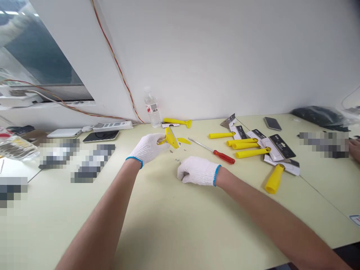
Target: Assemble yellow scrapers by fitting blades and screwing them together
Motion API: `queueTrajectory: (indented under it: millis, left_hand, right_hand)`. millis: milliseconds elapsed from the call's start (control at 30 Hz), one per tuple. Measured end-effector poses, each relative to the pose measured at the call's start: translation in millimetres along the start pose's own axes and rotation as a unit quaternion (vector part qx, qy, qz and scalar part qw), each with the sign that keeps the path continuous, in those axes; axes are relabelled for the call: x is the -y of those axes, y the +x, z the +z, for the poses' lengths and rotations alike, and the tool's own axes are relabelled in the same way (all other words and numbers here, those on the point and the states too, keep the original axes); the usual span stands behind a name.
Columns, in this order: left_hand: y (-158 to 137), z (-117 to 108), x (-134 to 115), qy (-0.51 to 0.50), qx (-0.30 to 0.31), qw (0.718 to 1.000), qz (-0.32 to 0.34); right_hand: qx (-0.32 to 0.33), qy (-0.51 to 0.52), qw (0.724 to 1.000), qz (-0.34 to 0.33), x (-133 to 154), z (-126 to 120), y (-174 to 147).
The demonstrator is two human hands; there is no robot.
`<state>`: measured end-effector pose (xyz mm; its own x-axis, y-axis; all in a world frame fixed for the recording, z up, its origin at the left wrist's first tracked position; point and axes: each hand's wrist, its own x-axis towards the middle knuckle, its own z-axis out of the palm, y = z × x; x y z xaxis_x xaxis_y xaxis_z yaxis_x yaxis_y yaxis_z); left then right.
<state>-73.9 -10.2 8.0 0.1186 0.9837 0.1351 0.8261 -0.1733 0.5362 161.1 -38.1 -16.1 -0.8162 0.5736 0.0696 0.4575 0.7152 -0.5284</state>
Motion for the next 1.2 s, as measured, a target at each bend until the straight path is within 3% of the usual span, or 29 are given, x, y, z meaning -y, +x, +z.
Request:
queueTrajectory:
  millis: [400,500,633,700,1000,1200]
  left_hand:
    - [2,3,4,0.021,0.008,1.000,0.000]
    - [1,3,1,0.003,0.011,1.000,-0.003]
    - [-2,6,-7,-0.032,0.014,0.999,0.020]
    - [-3,10,-12,-0.036,0.020,0.999,0.018]
    - [-6,25,-29,-0.032,0.035,0.998,0.037]
    - [-8,24,-32,-0.018,0.027,0.998,0.062]
  right_hand:
    - [0.065,0.022,0.996,0.061,-1,0,8]
    - [0.020,-0.012,0.996,0.086,-5,-14,6]
    - [-0.133,-0.044,0.979,0.146,-20,-34,7]
    - [-0.175,-0.045,0.967,0.179,-26,-37,10]
    - [-0.131,-0.050,0.971,0.194,-23,-27,16]
    - [-0.155,-0.060,0.959,0.231,-35,-26,17]
